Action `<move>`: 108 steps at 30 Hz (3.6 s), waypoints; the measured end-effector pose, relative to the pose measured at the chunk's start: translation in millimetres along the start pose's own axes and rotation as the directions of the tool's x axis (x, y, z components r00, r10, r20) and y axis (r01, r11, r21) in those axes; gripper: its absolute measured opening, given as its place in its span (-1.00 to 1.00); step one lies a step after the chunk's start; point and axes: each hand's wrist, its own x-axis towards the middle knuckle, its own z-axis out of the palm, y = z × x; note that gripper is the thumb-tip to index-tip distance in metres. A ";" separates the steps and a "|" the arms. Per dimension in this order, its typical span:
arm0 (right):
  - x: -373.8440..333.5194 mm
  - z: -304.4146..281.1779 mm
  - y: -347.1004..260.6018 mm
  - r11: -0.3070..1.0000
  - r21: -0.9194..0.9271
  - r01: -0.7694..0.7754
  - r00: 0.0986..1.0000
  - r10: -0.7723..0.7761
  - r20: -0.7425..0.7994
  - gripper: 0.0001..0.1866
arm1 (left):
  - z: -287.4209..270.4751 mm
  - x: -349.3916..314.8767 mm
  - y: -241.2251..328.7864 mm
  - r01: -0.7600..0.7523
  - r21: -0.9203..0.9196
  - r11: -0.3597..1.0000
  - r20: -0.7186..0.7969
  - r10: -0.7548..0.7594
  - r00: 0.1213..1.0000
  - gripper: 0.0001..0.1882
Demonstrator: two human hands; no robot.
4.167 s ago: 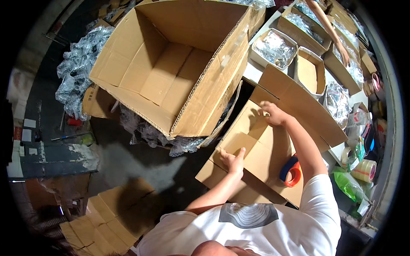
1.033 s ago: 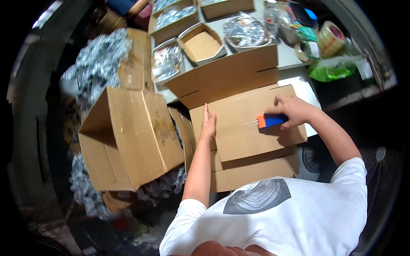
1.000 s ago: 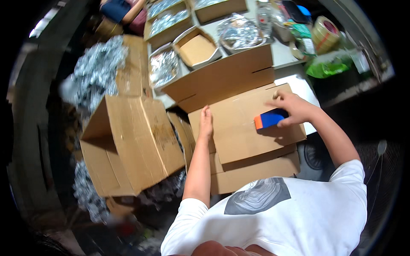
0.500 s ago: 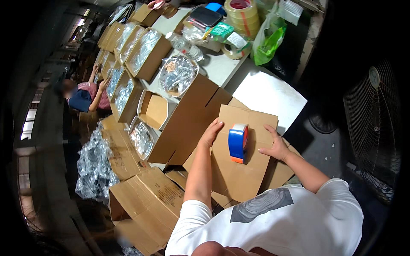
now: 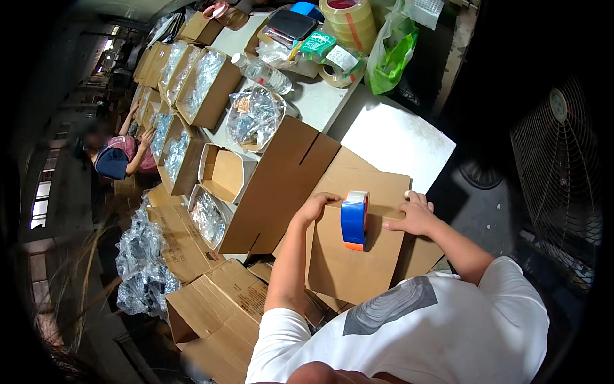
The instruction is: The person picks up bubble-wrapped components from a large box, places them into smaller boxes, and seals the smaller boxes using a tape dispenser.
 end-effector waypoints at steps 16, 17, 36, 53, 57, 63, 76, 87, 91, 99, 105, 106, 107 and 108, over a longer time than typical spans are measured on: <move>-17.1 48.4 40.0 0.551 0.709 0.441 0.897 -0.285 -0.336 -0.61 | 45.8 -39.1 27.7 -0.241 0.426 0.872 -0.201 0.351 0.915 -0.76; -18.9 41.5 37.2 0.570 0.732 0.372 0.924 -0.302 -0.235 -0.65 | 48.0 -41.5 20.9 -0.368 0.645 0.670 -0.097 0.550 0.830 -0.82; 59.7 -159.4 -58.8 0.745 -0.211 0.633 0.766 -0.561 0.315 -0.58 | 96.2 -76.5 17.9 -0.459 0.628 0.628 -0.068 0.632 0.772 -0.89; 53.3 -63.7 -45.5 0.472 -0.864 0.175 0.722 -0.659 -0.213 -0.72 | 179.2 -81.4 69.3 -0.040 0.943 0.331 0.000 0.121 0.993 -0.11; 48.6 -76.1 -53.4 0.536 -0.805 0.256 0.462 -0.799 -0.385 -0.72 | 189.4 -85.7 46.8 0.078 0.906 0.416 -0.202 0.264 0.943 -0.20; 67.0 -14.4 11.7 0.536 -0.731 0.423 0.565 -0.786 -0.249 -0.73 | 199.3 -146.0 18.0 0.514 0.425 0.745 -0.628 -0.165 0.760 -0.19; 90.6 74.4 -3.8 0.760 0.630 -0.157 0.791 -0.286 0.541 -0.33 | 246.0 -213.3 -170.1 -0.701 -0.711 0.057 -0.701 -0.146 0.698 -0.20; -67.6 148.4 -17.9 0.957 0.266 -0.113 0.483 -0.181 0.857 -0.40 | 424.9 -342.2 -206.3 -0.976 -0.179 0.121 -0.935 -0.331 0.130 -0.18; -152.1 261.0 -20.5 0.985 0.152 -0.083 0.147 -0.139 0.979 -0.39 | 551.8 -428.0 -220.9 -0.970 -0.012 0.242 -0.824 -0.552 -0.127 -0.28; -398.2 514.3 -19.5 0.995 0.057 -0.084 -0.120 -0.067 0.991 -0.36 | 817.8 -620.8 -174.6 -0.350 -0.550 0.759 -0.097 -0.474 -0.875 -0.48; -616.9 682.9 41.0 0.938 0.347 0.013 -0.282 -0.330 0.901 -0.26 | 959.9 -590.4 -226.8 -0.631 -0.250 0.734 0.678 -0.333 -0.656 -0.02; -636.7 705.8 47.6 0.937 0.341 0.073 -0.291 -0.307 0.906 -0.21 | 955.3 -586.8 -236.5 -0.588 -0.049 0.808 0.638 -0.427 -0.641 0.11; -632.7 730.9 40.0 0.921 0.360 0.150 -0.265 -0.314 0.912 -0.15 | 909.3 -621.1 -204.9 -0.849 0.398 0.348 0.512 -0.852 -0.109 0.12; -661.2 735.3 69.9 0.926 0.266 0.266 -0.264 -0.196 0.944 -0.15 | 936.2 -598.2 -214.6 -0.772 0.436 0.462 0.415 -0.865 -0.283 0.15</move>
